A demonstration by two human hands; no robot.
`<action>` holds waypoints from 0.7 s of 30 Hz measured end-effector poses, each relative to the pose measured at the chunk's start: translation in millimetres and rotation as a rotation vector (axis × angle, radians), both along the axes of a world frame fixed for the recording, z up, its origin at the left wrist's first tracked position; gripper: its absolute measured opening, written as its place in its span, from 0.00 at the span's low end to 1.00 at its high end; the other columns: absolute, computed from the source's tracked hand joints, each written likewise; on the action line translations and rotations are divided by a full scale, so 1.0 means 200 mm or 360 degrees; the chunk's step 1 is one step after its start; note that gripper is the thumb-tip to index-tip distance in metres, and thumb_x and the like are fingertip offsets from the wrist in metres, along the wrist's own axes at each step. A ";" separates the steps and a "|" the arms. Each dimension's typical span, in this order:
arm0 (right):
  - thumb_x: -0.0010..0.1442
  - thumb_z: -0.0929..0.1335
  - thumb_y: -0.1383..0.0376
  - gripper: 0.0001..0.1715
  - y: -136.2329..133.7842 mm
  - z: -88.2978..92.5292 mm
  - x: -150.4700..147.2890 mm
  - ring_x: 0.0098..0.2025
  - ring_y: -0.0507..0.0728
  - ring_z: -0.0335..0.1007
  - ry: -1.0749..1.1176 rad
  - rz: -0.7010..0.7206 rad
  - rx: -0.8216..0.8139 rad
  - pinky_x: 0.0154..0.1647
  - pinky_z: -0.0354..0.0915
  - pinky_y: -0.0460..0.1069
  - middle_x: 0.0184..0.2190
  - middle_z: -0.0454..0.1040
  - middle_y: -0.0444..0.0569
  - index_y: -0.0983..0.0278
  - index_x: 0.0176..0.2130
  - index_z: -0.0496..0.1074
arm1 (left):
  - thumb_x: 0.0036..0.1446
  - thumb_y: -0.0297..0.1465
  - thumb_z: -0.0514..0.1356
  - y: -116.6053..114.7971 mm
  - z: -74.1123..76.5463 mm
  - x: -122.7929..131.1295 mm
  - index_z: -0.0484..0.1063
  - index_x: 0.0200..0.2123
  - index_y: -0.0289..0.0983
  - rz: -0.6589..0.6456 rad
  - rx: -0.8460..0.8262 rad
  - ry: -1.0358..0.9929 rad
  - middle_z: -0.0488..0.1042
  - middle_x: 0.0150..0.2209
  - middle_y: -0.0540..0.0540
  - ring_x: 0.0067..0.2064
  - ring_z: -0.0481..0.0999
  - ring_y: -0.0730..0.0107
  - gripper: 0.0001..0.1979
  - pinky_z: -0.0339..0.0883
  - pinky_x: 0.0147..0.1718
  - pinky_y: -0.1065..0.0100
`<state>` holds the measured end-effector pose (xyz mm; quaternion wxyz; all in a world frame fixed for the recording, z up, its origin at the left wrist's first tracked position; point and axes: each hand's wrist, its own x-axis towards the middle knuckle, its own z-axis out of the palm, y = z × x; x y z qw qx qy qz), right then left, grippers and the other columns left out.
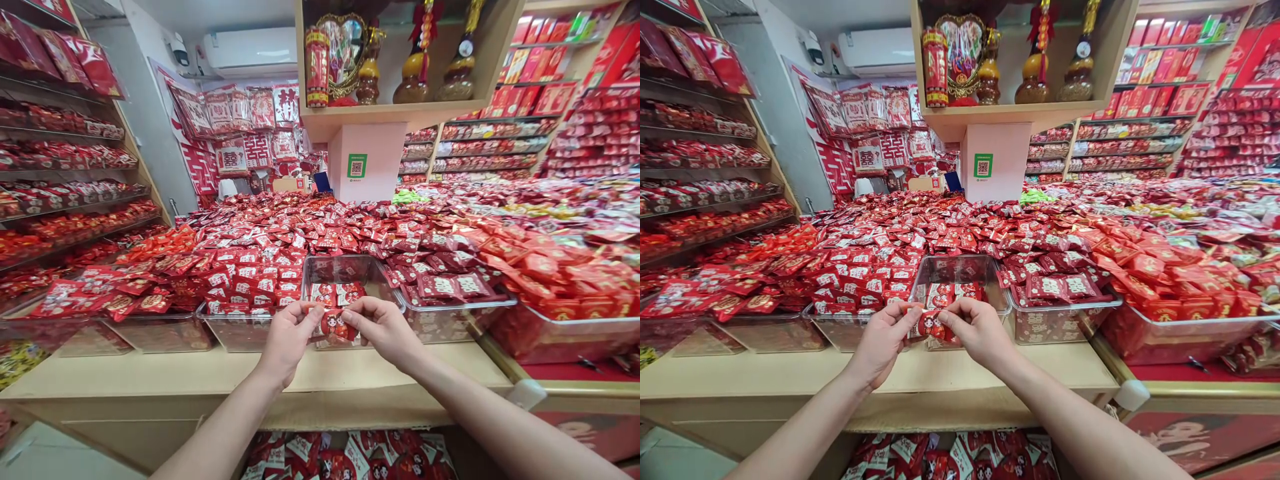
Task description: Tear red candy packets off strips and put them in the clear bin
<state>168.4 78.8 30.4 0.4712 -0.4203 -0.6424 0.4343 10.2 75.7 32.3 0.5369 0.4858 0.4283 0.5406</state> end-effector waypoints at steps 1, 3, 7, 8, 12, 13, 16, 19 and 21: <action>0.48 0.65 0.55 0.15 0.00 0.00 0.00 0.19 0.47 0.57 0.0005 -0.0016 -0.0008 0.17 0.57 0.43 0.18 0.64 0.42 0.65 0.23 0.65 | 0.43 0.34 0.62 -0.01 0.00 0.00 0.68 0.31 0.35 -0.0035 0.0019 0.0045 0.73 0.24 0.51 0.26 0.71 0.74 0.11 0.66 0.25 0.73; 0.47 0.66 0.54 0.16 0.00 -0.02 0.01 0.18 0.48 0.58 0.0016 -0.0014 -0.0042 0.17 0.58 0.43 0.18 0.64 0.42 0.65 0.23 0.65 | 0.42 0.33 0.63 -0.02 0.01 0.01 0.67 0.33 0.35 -0.0173 0.0011 0.0148 0.73 0.26 0.50 0.27 0.72 0.73 0.13 0.66 0.25 0.72; 0.44 0.68 0.56 0.15 0.00 -0.05 0.01 0.22 0.49 0.63 0.0141 0.0210 -0.0187 0.21 0.63 0.45 0.21 0.66 0.41 0.64 0.29 0.64 | 0.41 0.33 0.63 -0.04 0.02 0.02 0.64 0.34 0.35 -0.0345 -0.0087 0.0256 0.73 0.26 0.49 0.23 0.72 0.73 0.16 0.66 0.22 0.72; 0.43 0.69 0.57 0.16 0.00 -0.06 0.02 0.23 0.50 0.64 0.0156 0.0264 -0.0214 0.23 0.64 0.46 0.22 0.67 0.41 0.63 0.30 0.64 | 0.42 0.34 0.63 -0.05 0.01 0.02 0.63 0.34 0.36 -0.0361 -0.0102 0.0291 0.72 0.25 0.50 0.22 0.72 0.73 0.16 0.65 0.21 0.72; 0.44 0.68 0.58 0.15 0.03 -0.02 0.05 0.24 0.50 0.64 0.0140 0.0048 -0.0105 0.24 0.63 0.46 0.22 0.67 0.42 0.64 0.31 0.63 | 0.47 0.37 0.57 -0.05 -0.04 0.02 0.61 0.36 0.38 -0.0477 -0.0068 0.0666 0.69 0.19 0.53 0.17 0.69 0.73 0.13 0.60 0.15 0.74; 0.45 0.68 0.58 0.15 0.05 0.00 0.06 0.24 0.50 0.64 0.0138 -0.0068 -0.0043 0.24 0.63 0.46 0.23 0.67 0.42 0.64 0.31 0.63 | 0.48 0.37 0.55 -0.06 -0.06 0.02 0.62 0.35 0.38 -0.0494 0.0008 0.0846 0.69 0.19 0.53 0.17 0.69 0.73 0.11 0.59 0.15 0.74; 0.47 0.66 0.61 0.13 0.15 0.05 0.11 0.25 0.50 0.63 0.0043 -0.0311 0.0106 0.24 0.62 0.45 0.24 0.67 0.43 0.64 0.33 0.62 | 0.45 0.35 0.58 -0.08 -0.11 0.01 0.69 0.32 0.39 -0.0645 0.0443 0.1516 0.74 0.24 0.47 0.26 0.72 0.64 0.10 0.62 0.24 0.68; 0.48 0.65 0.65 0.12 0.32 0.07 0.11 0.22 0.48 0.61 -0.0184 -0.0398 0.0119 0.22 0.61 0.44 0.22 0.65 0.42 0.65 0.35 0.61 | 0.45 0.37 0.57 -0.10 -0.15 0.00 0.72 0.34 0.41 -0.0813 0.0561 0.1884 0.76 0.30 0.43 0.32 0.73 0.58 0.12 0.62 0.29 0.65; 0.48 0.65 0.68 0.13 0.44 0.06 0.08 0.20 0.47 0.60 -0.0299 -0.0451 -0.0008 0.20 0.60 0.43 0.21 0.64 0.40 0.65 0.36 0.60 | 0.46 0.38 0.55 -0.10 -0.17 0.00 0.71 0.38 0.42 -0.0830 0.0565 0.1938 0.76 0.32 0.44 0.33 0.73 0.58 0.14 0.63 0.30 0.66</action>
